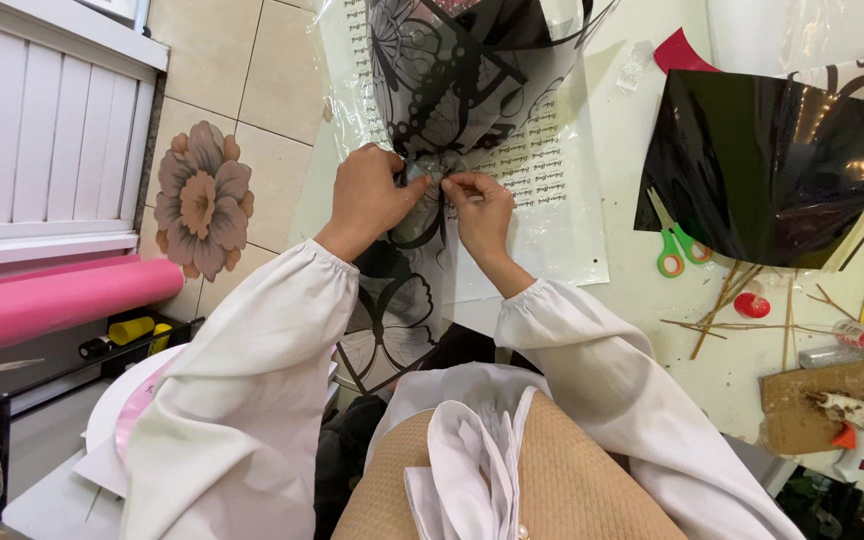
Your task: The person wraps a bouquet of red roses with decorative black and white butterfly-patterned paper, securing it with adhesive tape and arranging the layers around the flowers.
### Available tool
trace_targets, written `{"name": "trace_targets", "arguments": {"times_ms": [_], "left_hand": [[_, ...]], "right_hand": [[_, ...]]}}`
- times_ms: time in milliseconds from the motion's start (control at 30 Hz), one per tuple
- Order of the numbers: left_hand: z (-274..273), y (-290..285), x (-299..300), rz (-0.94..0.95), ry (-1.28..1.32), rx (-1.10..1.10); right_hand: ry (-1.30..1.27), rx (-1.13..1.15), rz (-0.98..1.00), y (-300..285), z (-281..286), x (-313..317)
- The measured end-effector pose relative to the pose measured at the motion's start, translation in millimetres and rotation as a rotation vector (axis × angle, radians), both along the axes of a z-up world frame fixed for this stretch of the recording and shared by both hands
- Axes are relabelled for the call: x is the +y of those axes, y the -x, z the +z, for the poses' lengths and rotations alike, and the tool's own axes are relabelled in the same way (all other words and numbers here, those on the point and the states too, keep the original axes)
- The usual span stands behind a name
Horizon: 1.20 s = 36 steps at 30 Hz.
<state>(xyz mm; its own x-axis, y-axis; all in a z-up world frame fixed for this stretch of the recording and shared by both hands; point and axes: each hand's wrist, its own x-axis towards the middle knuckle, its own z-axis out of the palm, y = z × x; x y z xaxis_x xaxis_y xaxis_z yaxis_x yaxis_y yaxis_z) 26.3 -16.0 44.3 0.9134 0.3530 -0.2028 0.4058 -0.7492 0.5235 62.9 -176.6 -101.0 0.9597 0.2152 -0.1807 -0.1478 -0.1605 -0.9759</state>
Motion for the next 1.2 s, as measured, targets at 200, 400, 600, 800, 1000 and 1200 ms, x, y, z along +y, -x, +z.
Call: {"name": "trace_targets", "arguments": {"times_ms": [200,400,600,800,1000,1200], "left_hand": [[-17.2,11.4,-34.1,0.122,-0.258,-0.133],[-41.5,17.7,-57.0,0.200,-0.460,-0.270],[-48.7,15.1,-72.6,0.254,-0.587,-0.257],[-54.6,17.7,-71.3,0.236,-0.625,-0.285],[-51.7,19.2,-79.5,0.263,-0.764,-0.352],[-63.4,22.2,-78.9,0.255,-0.772,-0.341]], "right_hand": [[-0.015,-0.092,0.185,12.5,19.6,-24.7],[-0.206,0.327,0.325,12.6,13.4,-39.1],[-0.209,0.381,0.305,-2.0,95.5,-110.5],[-0.174,0.194,0.020,-6.6,134.4,-272.6],[0.266,-0.297,-0.551,-30.8,116.5,-460.6],[0.992,-0.339,-0.321,-110.1,62.4,-626.8]]}}
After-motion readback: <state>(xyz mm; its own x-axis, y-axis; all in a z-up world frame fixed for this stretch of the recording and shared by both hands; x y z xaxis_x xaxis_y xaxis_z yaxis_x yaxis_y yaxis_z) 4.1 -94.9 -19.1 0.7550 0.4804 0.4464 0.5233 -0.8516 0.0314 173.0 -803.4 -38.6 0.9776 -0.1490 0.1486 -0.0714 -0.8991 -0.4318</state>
